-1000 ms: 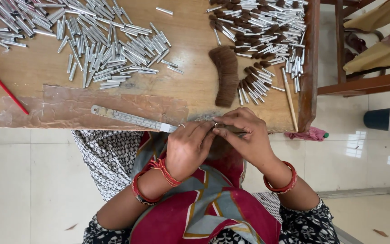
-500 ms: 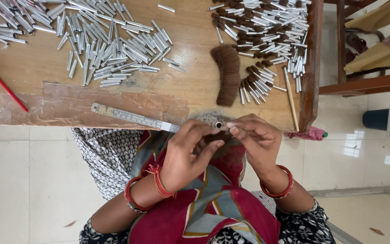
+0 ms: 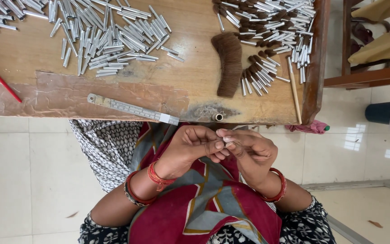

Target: Manually inserting brown fibers into metal ferrules to assemble small brushes.

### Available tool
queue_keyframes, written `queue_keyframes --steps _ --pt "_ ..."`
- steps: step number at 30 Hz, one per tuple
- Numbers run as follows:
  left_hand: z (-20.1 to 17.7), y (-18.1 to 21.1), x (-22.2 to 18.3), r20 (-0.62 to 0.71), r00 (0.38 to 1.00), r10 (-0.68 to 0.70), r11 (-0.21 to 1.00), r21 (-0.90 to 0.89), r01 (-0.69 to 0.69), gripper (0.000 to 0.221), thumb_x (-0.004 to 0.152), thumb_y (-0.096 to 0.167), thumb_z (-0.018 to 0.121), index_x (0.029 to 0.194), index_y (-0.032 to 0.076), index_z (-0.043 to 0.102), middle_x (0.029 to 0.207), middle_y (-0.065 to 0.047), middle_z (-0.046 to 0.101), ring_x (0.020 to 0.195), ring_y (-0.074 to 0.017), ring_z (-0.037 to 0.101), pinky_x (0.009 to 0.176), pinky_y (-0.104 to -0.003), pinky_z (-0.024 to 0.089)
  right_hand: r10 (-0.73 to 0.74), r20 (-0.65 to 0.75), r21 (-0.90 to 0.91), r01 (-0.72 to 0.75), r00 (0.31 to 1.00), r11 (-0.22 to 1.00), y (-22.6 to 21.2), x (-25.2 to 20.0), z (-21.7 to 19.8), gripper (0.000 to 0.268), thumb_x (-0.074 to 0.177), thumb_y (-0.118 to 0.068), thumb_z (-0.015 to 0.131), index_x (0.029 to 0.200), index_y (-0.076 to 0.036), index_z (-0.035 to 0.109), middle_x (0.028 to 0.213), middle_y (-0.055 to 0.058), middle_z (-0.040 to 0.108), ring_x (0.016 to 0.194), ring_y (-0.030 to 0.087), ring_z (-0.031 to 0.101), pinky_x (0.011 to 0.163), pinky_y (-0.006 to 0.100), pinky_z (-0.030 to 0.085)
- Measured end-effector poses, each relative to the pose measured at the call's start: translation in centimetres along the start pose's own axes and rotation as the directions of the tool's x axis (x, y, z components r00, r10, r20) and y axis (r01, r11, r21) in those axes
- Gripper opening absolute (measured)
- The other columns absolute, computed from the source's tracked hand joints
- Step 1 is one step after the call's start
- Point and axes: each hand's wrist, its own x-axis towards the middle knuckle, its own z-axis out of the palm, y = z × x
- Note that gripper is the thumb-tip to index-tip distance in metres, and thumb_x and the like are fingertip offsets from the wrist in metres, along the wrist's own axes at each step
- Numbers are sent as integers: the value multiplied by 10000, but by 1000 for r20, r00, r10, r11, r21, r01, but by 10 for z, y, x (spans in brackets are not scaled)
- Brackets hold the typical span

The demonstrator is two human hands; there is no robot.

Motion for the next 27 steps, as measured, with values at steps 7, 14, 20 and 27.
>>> queue_keyframes --steps 7,14,20,27 --pt "1 6 -2 -56 998 32 994 105 -26 145 990 109 707 1023 -32 701 894 -74 740 764 -102 680 672 -233 567 62 35 -6 -61 997 998 -10 11 -10 120 988 -13 705 1091 33 745 1137 192 760 1055 236 752 934 339 607" --pt "-3 20 -8 -108 987 121 922 380 -72 119 981 97 700 1015 -18 707 853 -25 716 732 -53 657 629 -204 559 200 227 -392 -98 953 915 -13 24 -22 203 869 6 755 1072 3 751 954 117 788 847 183 750 760 312 595" --pt "11 32 -12 -91 989 119 828 558 -49 142 986 113 710 933 -19 708 781 -16 705 665 -43 647 577 -193 537 48 357 -465 133 933 875 -28 30 -11 395 794 -13 812 1180 -30 731 1005 103 766 836 202 728 722 302 577" --pt "6 29 -10 -51 997 52 885 464 -22 91 964 47 660 1003 -20 706 885 -16 735 761 -49 686 638 -209 600 -235 403 -449 415 884 791 -24 28 -6 341 811 14 793 1145 -26 735 1078 116 760 945 236 757 773 310 604"
